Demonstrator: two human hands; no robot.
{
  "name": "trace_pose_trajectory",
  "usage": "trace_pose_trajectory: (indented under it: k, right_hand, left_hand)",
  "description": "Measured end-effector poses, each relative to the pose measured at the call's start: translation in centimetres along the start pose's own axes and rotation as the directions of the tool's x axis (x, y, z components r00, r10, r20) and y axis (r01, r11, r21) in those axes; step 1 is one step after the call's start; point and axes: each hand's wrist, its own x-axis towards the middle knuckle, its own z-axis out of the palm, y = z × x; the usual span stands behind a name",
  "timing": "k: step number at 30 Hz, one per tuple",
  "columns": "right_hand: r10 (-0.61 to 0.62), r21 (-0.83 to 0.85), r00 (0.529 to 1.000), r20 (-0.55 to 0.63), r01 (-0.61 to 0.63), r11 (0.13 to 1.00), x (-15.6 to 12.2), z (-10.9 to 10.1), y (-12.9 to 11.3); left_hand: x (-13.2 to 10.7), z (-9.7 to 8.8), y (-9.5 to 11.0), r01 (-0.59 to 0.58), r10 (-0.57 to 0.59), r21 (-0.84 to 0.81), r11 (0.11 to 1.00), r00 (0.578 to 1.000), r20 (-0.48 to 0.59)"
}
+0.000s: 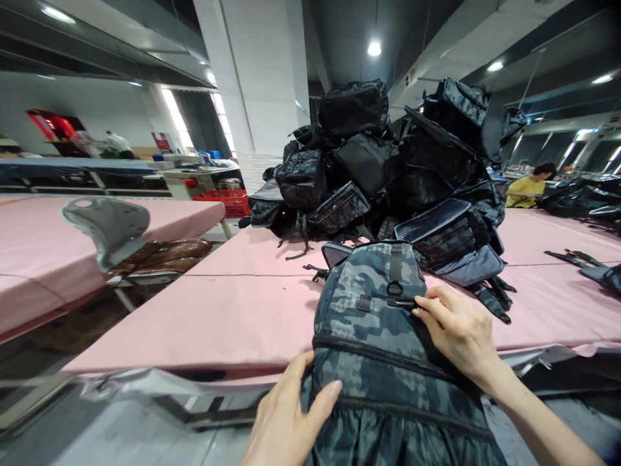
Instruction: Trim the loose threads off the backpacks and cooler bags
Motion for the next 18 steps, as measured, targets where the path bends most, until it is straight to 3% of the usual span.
trace_pose_trajectory:
  k: [4, 9, 13, 18]
  right_hand:
    - [0.095, 0.157, 0.994, 0.054, -0.102, 0.982, 0.1, 0.6, 0.5]
    - [0.147, 0.060, 0.988, 0.037, -0.149, 0.987, 0.4, 1.0, 0.0]
    - [0.187, 0.154, 0.978, 0.088, -0.199, 0.968, 0.1, 0.5, 0.5]
    - [0.129, 0.144, 0.986, 0.102, -0.143, 0.979, -0.1, 0.0, 0.9]
  left_hand:
    - [0.0, 0.0, 0.0, -0.014, 0.014, 0.007, 1.000, 1.000, 0.000]
    - [0.0, 0.0, 0.2, -0.025, 0.025, 0.010, 1.000, 1.000, -0.002]
    - [-0.1, 0.0, 0.2, -0.012, 0.012, -0.024, 1.000, 1.000, 0.021]
    - [-0.1, 0.1, 0.1, -0.011, 0.013, -0.040, 0.999, 0.999, 0.051]
